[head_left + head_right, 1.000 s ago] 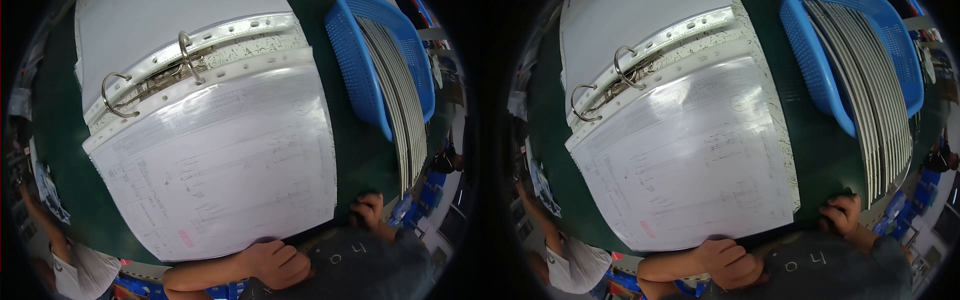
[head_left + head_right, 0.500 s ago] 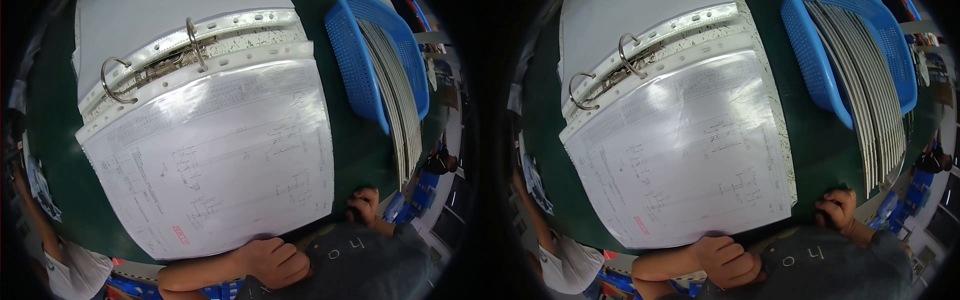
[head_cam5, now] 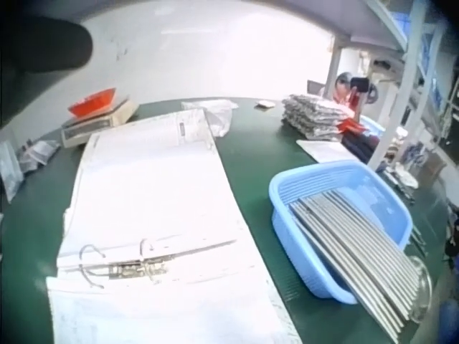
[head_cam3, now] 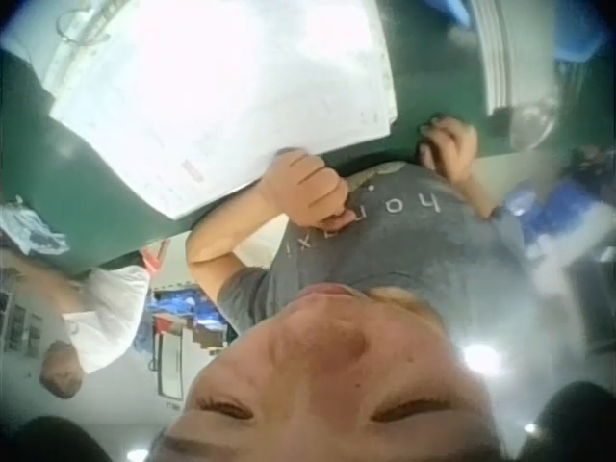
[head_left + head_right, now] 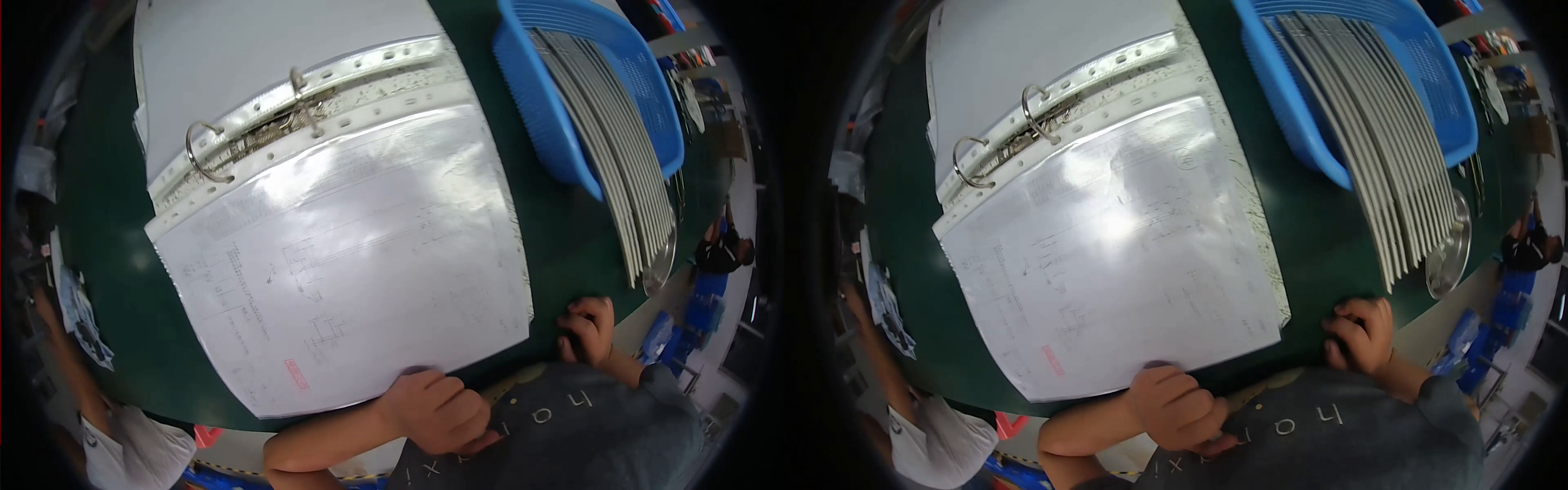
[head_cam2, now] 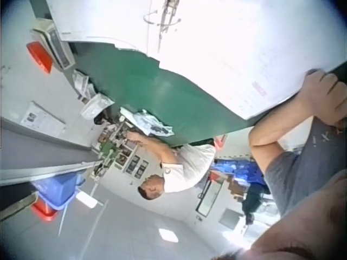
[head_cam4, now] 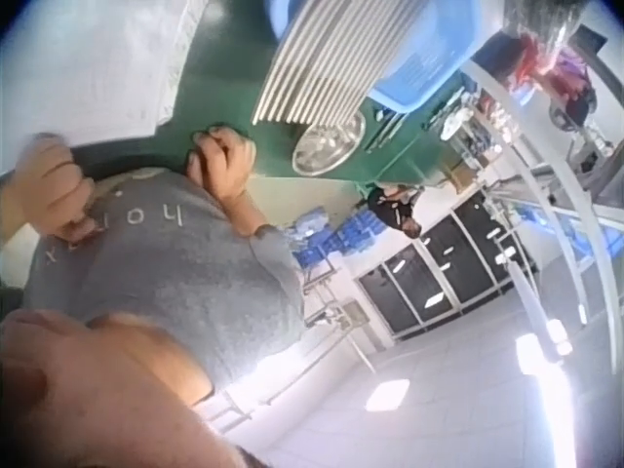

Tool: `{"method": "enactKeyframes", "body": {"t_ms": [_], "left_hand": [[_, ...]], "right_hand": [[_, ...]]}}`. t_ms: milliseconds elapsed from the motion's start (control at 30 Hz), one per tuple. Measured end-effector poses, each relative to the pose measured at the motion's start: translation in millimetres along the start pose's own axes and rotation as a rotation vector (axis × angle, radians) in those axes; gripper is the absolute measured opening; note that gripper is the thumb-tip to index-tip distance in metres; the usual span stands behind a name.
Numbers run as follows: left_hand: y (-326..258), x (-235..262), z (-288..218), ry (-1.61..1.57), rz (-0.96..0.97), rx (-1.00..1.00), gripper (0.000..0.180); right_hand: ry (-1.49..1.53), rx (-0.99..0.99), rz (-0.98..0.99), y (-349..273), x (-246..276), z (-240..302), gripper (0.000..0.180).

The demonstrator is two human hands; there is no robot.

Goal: Inspecting and sorting various metal rods and components at a workshop table.

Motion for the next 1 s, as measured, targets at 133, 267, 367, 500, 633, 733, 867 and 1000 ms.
{"method": "enactKeyframes", "body": {"t_ms": [133,267,367,500,633,733,867,1000], "left_hand": [[-2.0,-1.8,17.0,-0.108,0.148,0.01,0.028],[-10.5,15.8,34.3,-0.027,0.193,0.049,0.026],[-18.0,11.2,60.3,0.12,0.112,-0.027,0.036],[3.2,-10.0,67.7,0.212,0.237,-0.188,0.063],[25.6,-29.7,60.8,0.3,0.278,-0.292,0.056],[53.5,-42.5,65.3,0.244,0.175,-0.201,0.052],[121.0,-56.6,74.1,0.26,0.13,-0.105,0.044],[179.5,-83.0,101.8,0.37,0.253,-0.018,0.039]], "right_hand": [[0.024,0.017,-0.026,15.9,-3.1,1.6,0.035],[0.127,0.091,-0.066,55.5,-24.2,6.2,0.034],[0.184,0.076,-0.14,71.5,-35.6,10.1,0.034],[0.53,0.247,-0.223,86.0,-37.4,22.9,0.034],[0.643,0.353,-0.311,86.6,-28.5,33.9,0.027],[0.61,0.345,-0.429,86.4,5.3,9.9,0.023],[0.467,0.107,-0.711,83.7,57.8,-45.4,0.024],[0.399,-0.047,-0.794,88.5,78.0,-98.4,0.029]]}}
Point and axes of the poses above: each hand's wrist, its own y-axis towards the middle knuckle, its own x-axis out of the back of the hand, z = x × y, the point moved 6 cm from there along y, towards the middle knuckle, and after that the axes turned 14 degrees about -x, right-handed, at the moved point
